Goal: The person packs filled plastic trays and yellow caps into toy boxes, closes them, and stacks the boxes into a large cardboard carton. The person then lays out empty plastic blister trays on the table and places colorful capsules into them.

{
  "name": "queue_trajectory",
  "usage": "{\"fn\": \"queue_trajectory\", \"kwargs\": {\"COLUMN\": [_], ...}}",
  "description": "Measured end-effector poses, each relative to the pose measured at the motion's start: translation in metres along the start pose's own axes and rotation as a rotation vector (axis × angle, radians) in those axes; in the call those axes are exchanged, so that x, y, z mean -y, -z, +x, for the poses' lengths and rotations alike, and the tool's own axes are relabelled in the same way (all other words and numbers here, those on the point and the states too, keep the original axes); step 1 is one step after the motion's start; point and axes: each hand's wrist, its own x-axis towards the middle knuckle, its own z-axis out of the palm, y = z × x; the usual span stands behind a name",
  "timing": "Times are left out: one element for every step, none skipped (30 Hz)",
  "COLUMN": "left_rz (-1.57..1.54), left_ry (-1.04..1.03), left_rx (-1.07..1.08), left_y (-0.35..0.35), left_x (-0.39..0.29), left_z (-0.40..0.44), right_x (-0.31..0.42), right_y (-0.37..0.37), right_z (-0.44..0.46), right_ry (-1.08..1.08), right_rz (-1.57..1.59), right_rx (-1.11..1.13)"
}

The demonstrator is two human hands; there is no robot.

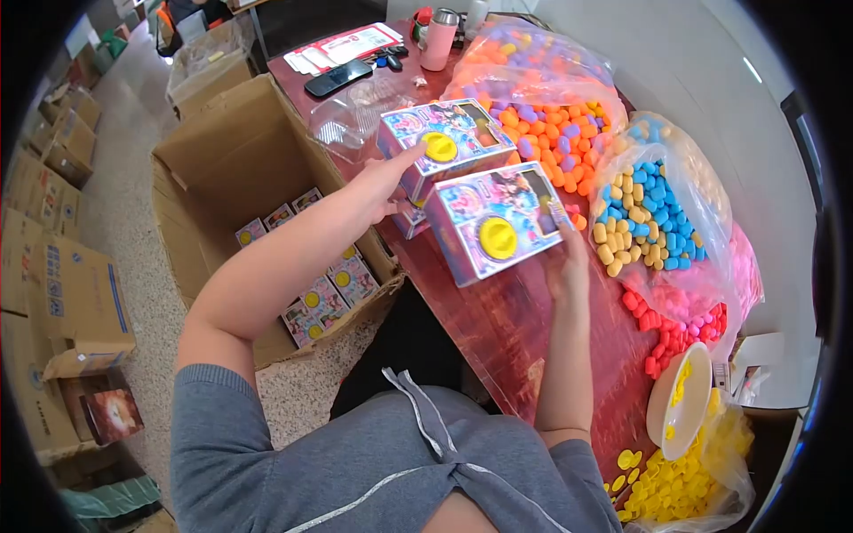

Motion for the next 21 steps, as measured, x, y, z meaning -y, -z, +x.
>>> {"fn": "queue_trajectory", "kwargs": {"left_rz": [0.007,0.009,-0.012,-0.031,-0.051,-0.073,-0.072,-0.038,-0.004,0.028,0.059,0.055,0.04,0.024,0.008,-0.007,-0.014,-0.026,-0.038,-0.05,-0.061], "left_ry": [-0.006,-0.01,-0.006,-0.001,0.005,0.013,0.015,0.03,0.047,0.069,0.092,0.1,0.109,0.119,0.127,0.136,0.143,0.122,0.098,0.073,0.047], "left_rx": [0.005,0.004,0.001,-0.001,-0.006,-0.012,-0.019,0.003,0.024,0.047,0.068,0.059,0.062,0.062,0.06,0.057,0.041,0.06,0.082,0.106,0.13], "left_y": [-0.001,-0.002,-0.002,-0.002,-0.002,-0.001,-0.003,-0.004,-0.007,-0.009,-0.011,-0.012,-0.014,-0.015,-0.014,-0.011,-0.008,-0.005,-0.002,-0.001,0.001], "left_x": [0.001,0.002,0.003,0.004,0.005,0.007,0.006,0.004,0.0,-0.002,-0.003,-0.003,-0.004,-0.004,-0.003,-0.001,0.003,0.007,0.011,0.013,0.016], "left_z": [0.002,0.004,0.005,0.005,0.005,0.005,-0.002,-0.01,-0.021,-0.032,-0.039,-0.043,-0.044,-0.044,-0.044,-0.044,-0.045,-0.044,-0.043,-0.041,-0.04], "right_x": [-0.005,-0.009,-0.015,-0.021,-0.026,-0.028,-0.028,-0.027,-0.026,-0.025,-0.026,-0.028,-0.028,-0.03,-0.033,-0.037,-0.039,-0.039,-0.039,-0.037,-0.034], "right_y": [-0.003,-0.003,-0.002,-0.002,-0.002,-0.002,-0.004,-0.007,-0.009,-0.011,-0.012,-0.012,-0.011,-0.009,-0.008,-0.007,-0.009,-0.011,-0.013,-0.014,-0.015], "right_z": [-0.002,-0.001,0.004,0.01,0.015,0.019,0.022,0.023,0.024,0.025,0.025,0.027,0.031,0.034,0.037,0.037,0.035,0.034,0.032,0.031,0.03], "right_ry": [-0.043,-0.041,-0.041,-0.043,-0.046,-0.052,-0.058,-0.045,-0.033,-0.024,-0.016,-0.029,-0.02,-0.013,-0.008,-0.003,-0.02,-0.01,0.004,0.019,0.036], "right_rz": [0.011,0.014,0.044,0.076,0.108,0.138,0.139,0.116,0.092,0.066,0.039,0.037,0.036,0.036,0.036,0.038,0.035,0.057,0.078,0.099,0.121], "right_rx": [-0.041,-0.038,-0.039,-0.041,-0.042,-0.044,-0.041,-0.036,-0.032,-0.031,-0.029,-0.027,-0.029,-0.029,-0.026,-0.024,-0.018,-0.016,-0.016,-0.017,-0.017]}}
